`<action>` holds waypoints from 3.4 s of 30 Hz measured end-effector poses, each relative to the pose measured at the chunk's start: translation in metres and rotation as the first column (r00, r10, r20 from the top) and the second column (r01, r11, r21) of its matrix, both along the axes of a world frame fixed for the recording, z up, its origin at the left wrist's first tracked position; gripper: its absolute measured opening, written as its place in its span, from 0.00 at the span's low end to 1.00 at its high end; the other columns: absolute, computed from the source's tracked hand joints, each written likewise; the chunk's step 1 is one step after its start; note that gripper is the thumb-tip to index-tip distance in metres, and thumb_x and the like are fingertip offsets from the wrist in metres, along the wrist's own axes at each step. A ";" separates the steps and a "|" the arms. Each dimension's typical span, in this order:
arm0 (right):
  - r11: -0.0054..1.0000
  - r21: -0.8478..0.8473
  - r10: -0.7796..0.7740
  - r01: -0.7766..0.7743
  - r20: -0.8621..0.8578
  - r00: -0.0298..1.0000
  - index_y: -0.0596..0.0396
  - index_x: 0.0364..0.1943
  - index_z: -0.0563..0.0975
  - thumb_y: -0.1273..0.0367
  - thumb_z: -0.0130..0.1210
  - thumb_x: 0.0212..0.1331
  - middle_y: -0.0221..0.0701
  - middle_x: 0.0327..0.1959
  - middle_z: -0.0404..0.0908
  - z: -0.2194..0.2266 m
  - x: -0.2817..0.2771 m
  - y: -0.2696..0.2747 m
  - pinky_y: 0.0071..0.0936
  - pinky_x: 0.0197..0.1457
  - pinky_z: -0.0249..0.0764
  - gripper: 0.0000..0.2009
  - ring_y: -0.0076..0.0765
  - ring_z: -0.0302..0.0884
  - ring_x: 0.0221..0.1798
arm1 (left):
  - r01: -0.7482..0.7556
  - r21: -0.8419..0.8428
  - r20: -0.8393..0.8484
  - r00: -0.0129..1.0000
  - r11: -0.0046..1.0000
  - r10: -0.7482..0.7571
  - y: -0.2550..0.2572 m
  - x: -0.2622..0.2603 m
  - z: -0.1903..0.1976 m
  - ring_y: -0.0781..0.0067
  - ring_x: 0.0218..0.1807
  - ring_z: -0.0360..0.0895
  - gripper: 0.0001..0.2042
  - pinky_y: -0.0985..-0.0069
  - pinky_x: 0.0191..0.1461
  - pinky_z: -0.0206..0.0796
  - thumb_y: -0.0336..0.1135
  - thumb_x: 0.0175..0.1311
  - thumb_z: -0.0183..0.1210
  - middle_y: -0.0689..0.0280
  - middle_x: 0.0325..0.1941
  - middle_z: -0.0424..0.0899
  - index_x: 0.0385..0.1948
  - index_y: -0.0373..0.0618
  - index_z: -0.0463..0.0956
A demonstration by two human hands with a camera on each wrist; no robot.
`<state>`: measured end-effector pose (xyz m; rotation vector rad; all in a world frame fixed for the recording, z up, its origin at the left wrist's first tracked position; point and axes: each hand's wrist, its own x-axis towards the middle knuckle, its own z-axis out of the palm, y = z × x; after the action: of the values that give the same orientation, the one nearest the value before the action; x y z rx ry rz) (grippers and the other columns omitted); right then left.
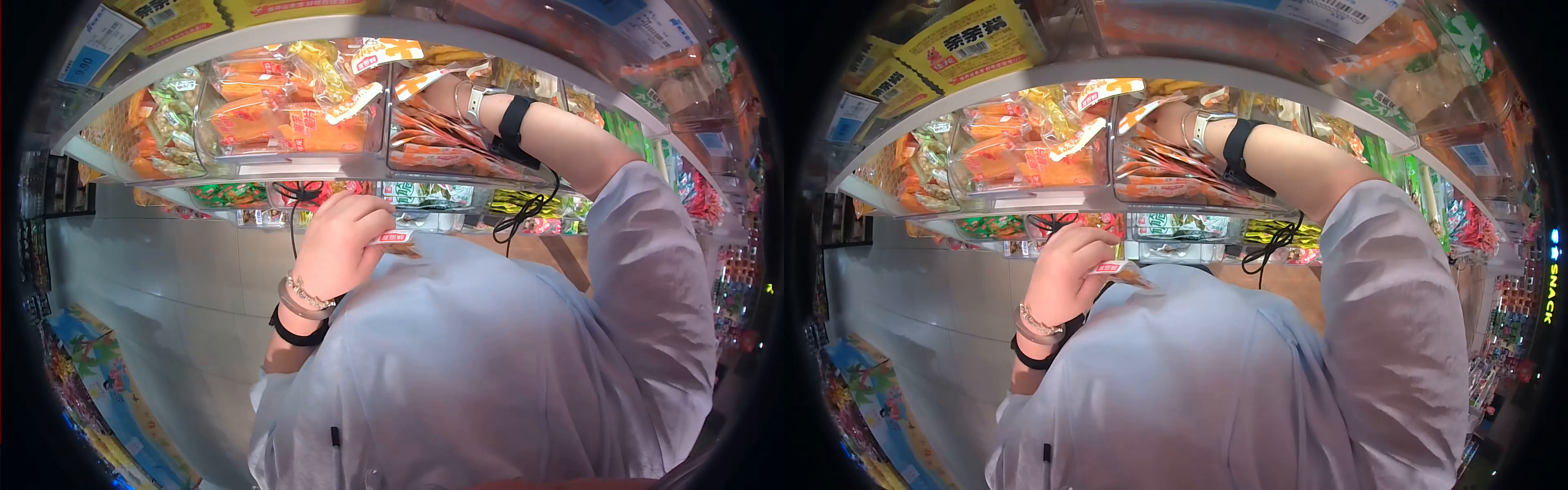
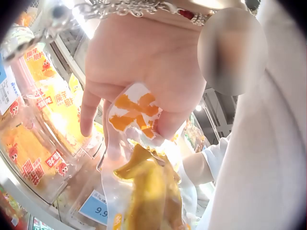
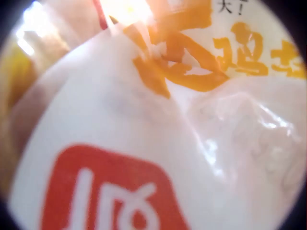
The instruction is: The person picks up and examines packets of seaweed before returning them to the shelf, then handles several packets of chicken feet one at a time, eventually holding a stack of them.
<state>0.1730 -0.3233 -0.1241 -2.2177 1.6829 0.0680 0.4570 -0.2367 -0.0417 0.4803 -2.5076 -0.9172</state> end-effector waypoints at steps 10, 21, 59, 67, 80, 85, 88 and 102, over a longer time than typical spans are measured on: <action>0.884 0.336 -0.386 0.327 0.127 0.914 0.54 0.47 0.73 0.58 0.39 0.61 0.36 0.41 0.77 0.033 -0.004 -0.003 0.28 0.45 0.67 0.19 0.34 0.74 0.44 | -0.061 -0.083 0.039 0.997 0.995 0.064 0.000 0.006 0.017 0.58 0.35 0.72 0.06 0.69 0.39 0.63 0.25 0.42 0.54 0.62 0.31 0.76 0.25 0.41 0.70; 0.821 0.537 -0.432 0.193 0.364 0.825 0.53 0.47 0.74 0.59 0.49 0.53 0.26 0.36 0.77 0.077 -0.020 0.025 0.19 0.35 0.63 0.19 0.21 0.72 0.36 | -0.294 0.142 0.062 0.956 0.945 0.288 -0.008 0.014 0.040 0.80 0.23 0.72 0.04 0.83 0.29 0.63 0.26 0.58 0.51 0.67 0.20 0.75 0.24 0.37 0.70; 0.935 0.337 -0.040 0.107 -0.199 0.979 0.56 0.37 0.77 0.70 0.49 0.46 0.37 0.32 0.79 0.090 0.016 -0.009 0.29 0.37 0.71 0.13 0.31 0.75 0.34 | -0.271 0.205 0.079 0.962 0.940 0.260 0.003 0.028 0.017 0.73 0.22 0.73 0.02 0.81 0.27 0.63 0.24 0.51 0.55 0.64 0.19 0.75 0.25 0.37 0.71; 0.990 0.086 -0.124 0.114 0.115 0.986 0.55 0.44 0.72 0.66 0.51 0.50 0.36 0.36 0.78 0.112 -0.007 0.032 0.26 0.41 0.71 0.16 0.33 0.75 0.38 | -0.371 0.372 0.074 0.926 0.851 0.371 -0.015 0.024 0.029 0.80 0.26 0.76 0.06 0.84 0.30 0.65 0.20 0.47 0.51 0.65 0.21 0.78 0.27 0.37 0.75; 0.740 -0.521 -0.291 0.426 0.322 0.901 0.55 0.34 0.75 0.68 0.50 0.51 0.38 0.26 0.77 0.090 0.027 0.128 0.34 0.35 0.70 0.08 0.44 0.74 0.31 | -0.151 0.130 0.121 0.983 0.980 0.136 -0.008 0.009 0.036 0.77 0.28 0.72 0.10 0.83 0.33 0.64 0.17 0.47 0.46 0.64 0.25 0.74 0.30 0.35 0.73; 0.781 -0.498 -0.375 0.376 0.105 0.921 0.52 0.32 0.76 0.66 0.48 0.52 0.37 0.28 0.77 0.081 0.026 0.112 0.35 0.37 0.71 0.08 0.43 0.75 0.33 | -0.099 0.086 0.146 0.986 0.991 0.086 0.007 0.002 0.031 0.70 0.27 0.73 0.10 0.81 0.32 0.64 0.19 0.44 0.49 0.61 0.25 0.75 0.30 0.36 0.74; 0.841 -0.505 -0.263 0.194 -0.067 0.963 0.50 0.30 0.75 0.69 0.49 0.49 0.35 0.25 0.77 0.096 0.027 0.101 0.34 0.34 0.72 0.05 0.42 0.76 0.31 | -0.080 0.090 0.148 0.987 0.993 0.066 0.009 0.003 0.027 0.68 0.27 0.74 0.10 0.80 0.31 0.64 0.19 0.44 0.49 0.61 0.25 0.75 0.30 0.37 0.74; 0.951 -0.293 0.020 -0.097 -0.255 0.967 0.58 0.27 0.77 0.71 0.51 0.47 0.36 0.26 0.77 0.095 0.036 0.026 0.31 0.31 0.72 0.06 0.37 0.74 0.29 | -0.122 0.118 0.143 0.984 0.986 0.105 0.017 0.024 0.020 0.70 0.28 0.74 0.08 0.80 0.31 0.64 0.19 0.46 0.49 0.62 0.25 0.74 0.29 0.37 0.73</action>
<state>0.2094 -0.2974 -0.0286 -2.5797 1.8643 0.1147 0.4812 -0.2199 -0.0214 0.7425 -2.5220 -1.0342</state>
